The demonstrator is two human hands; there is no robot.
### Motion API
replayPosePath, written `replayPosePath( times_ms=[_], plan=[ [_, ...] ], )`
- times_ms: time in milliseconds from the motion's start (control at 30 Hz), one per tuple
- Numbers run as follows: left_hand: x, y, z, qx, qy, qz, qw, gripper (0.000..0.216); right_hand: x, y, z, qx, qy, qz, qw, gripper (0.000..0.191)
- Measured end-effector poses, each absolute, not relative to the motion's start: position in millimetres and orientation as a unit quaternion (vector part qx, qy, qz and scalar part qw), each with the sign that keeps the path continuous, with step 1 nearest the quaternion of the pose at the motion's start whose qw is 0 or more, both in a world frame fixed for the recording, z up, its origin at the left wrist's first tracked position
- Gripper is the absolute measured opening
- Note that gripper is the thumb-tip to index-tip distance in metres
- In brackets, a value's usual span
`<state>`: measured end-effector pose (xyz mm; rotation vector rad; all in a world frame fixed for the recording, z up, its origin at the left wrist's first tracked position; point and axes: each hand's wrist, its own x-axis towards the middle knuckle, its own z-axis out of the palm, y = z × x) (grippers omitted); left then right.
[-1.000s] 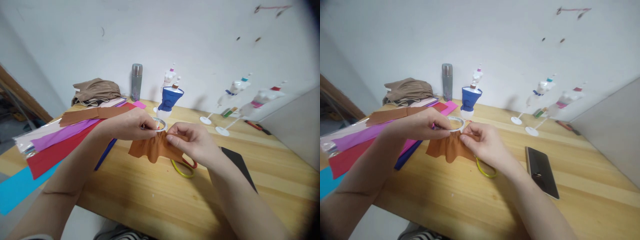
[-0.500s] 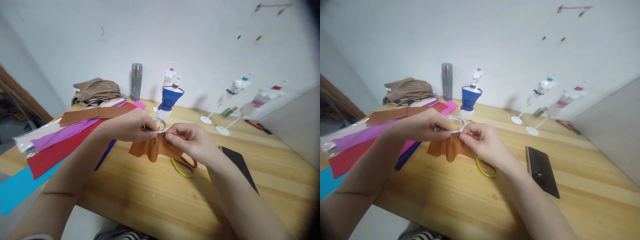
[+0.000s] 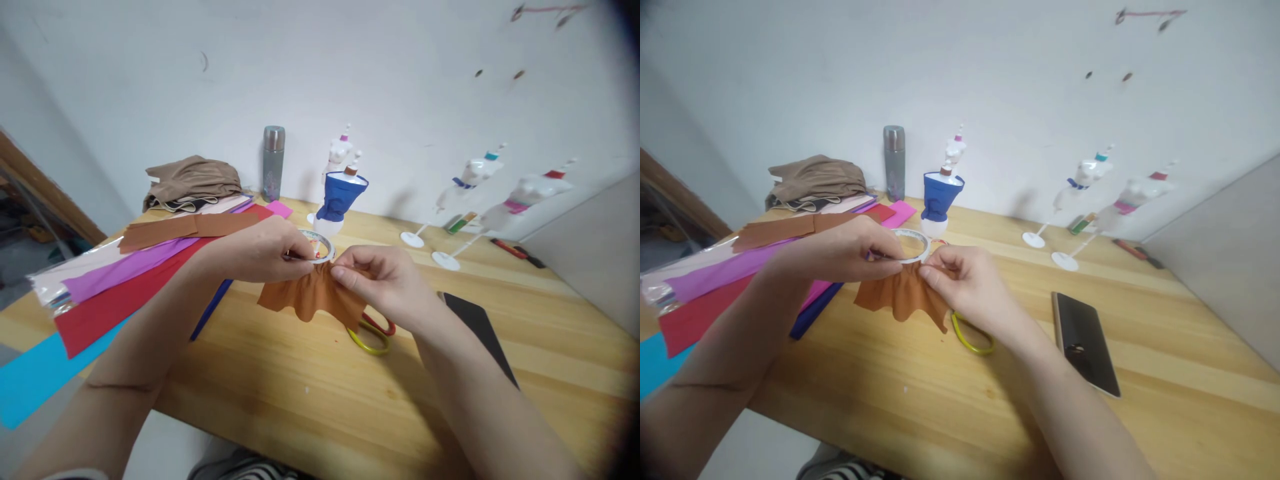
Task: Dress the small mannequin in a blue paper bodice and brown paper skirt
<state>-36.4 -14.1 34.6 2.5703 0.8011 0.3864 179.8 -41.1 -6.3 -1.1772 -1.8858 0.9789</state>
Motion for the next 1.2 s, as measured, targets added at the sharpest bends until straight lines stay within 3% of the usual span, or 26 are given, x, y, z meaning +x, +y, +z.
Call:
replayPosePath(
  times_ms=[367, 1200],
  plan=[
    [-36.4, -12.9, 32.7, 0.925, 0.305, 0.136, 0.183, 0.026, 178.4, -44.7, -9.6, -0.457, -0.751, 0.334, 0.339, 0.024],
    [-35.4, -13.2, 33.0, 0.923, 0.306, 0.121, 0.198, 0.027, 176.1, -38.9, -6.4, -0.455, -0.715, 0.378, 0.373, 0.019]
  ],
)
